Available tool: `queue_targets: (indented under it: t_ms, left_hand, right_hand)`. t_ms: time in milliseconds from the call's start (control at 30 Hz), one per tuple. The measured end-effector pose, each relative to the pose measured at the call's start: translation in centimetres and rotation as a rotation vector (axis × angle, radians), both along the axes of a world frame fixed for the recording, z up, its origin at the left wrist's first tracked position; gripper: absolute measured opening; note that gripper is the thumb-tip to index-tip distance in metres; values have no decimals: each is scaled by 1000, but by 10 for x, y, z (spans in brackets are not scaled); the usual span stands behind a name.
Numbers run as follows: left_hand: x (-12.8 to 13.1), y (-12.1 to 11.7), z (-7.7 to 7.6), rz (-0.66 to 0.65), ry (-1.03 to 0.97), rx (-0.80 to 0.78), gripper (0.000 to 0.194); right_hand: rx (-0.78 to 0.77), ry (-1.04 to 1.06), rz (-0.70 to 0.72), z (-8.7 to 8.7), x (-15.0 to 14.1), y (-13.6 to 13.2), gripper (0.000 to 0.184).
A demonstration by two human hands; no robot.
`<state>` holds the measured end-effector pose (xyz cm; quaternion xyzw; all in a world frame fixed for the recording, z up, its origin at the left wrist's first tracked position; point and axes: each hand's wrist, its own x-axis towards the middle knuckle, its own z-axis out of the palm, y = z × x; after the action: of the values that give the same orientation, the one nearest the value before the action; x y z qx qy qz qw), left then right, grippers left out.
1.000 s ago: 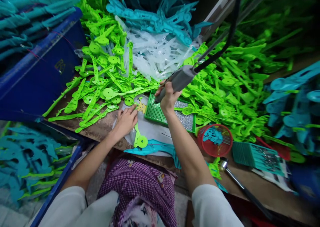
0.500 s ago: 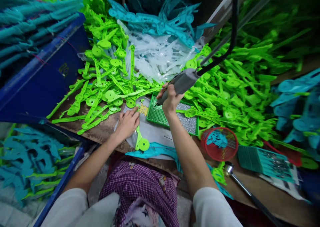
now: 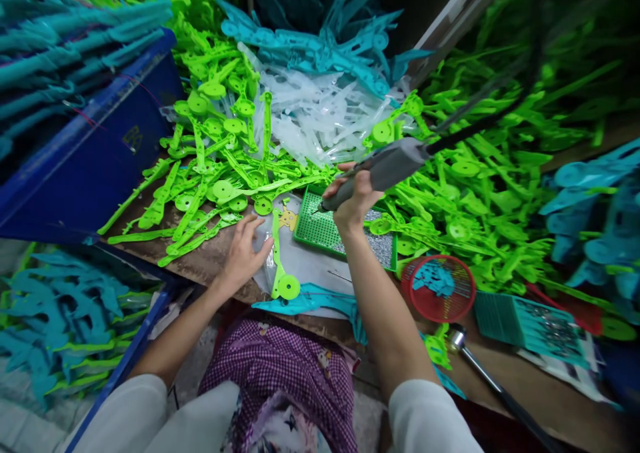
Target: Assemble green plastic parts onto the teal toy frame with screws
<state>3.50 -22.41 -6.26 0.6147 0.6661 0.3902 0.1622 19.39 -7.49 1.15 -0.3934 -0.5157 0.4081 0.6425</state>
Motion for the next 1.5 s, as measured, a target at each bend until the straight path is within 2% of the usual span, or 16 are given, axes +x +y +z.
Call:
queue_targets:
  t_ms: [67, 167, 333, 500, 767, 967, 1067, 1367, 1500]
  left_hand:
    - [3, -14, 5, 45, -69, -105, 50]
    - [17, -28, 8, 61, -121, -255, 67]
    - [33, -28, 4, 102, -139, -330, 75]
    - [26, -21, 3, 55, -171, -381, 73]
    - [26, -19, 5, 62, -136, -411, 67]
    - [23, -17, -2, 34, -107, -396, 61]
    - [21, -16, -5, 9, -112, -378, 65]
    - [22, -17, -1, 58, -188, -389, 71]
    - [21, -18, -4, 45, -193, -362, 71]
  right_hand:
    - [21, 37, 27, 11, 1, -13, 47]
    - [9, 104, 194, 19, -8, -41, 47]
    - [-126, 135, 397, 9, -28, -78, 49]
    - [-138, 135, 503, 0, -35, -85, 44]
    - [-215, 49, 481, -10, -44, -81, 43]
    - [-152, -35, 548, -16, -49, -83, 37]
    - [-136, -105, 556, -16, -49, -86, 37]
    - [-192, 20, 352, -11, -45, -83, 42]
    - [-188, -25, 367, -9, -43, -81, 46]
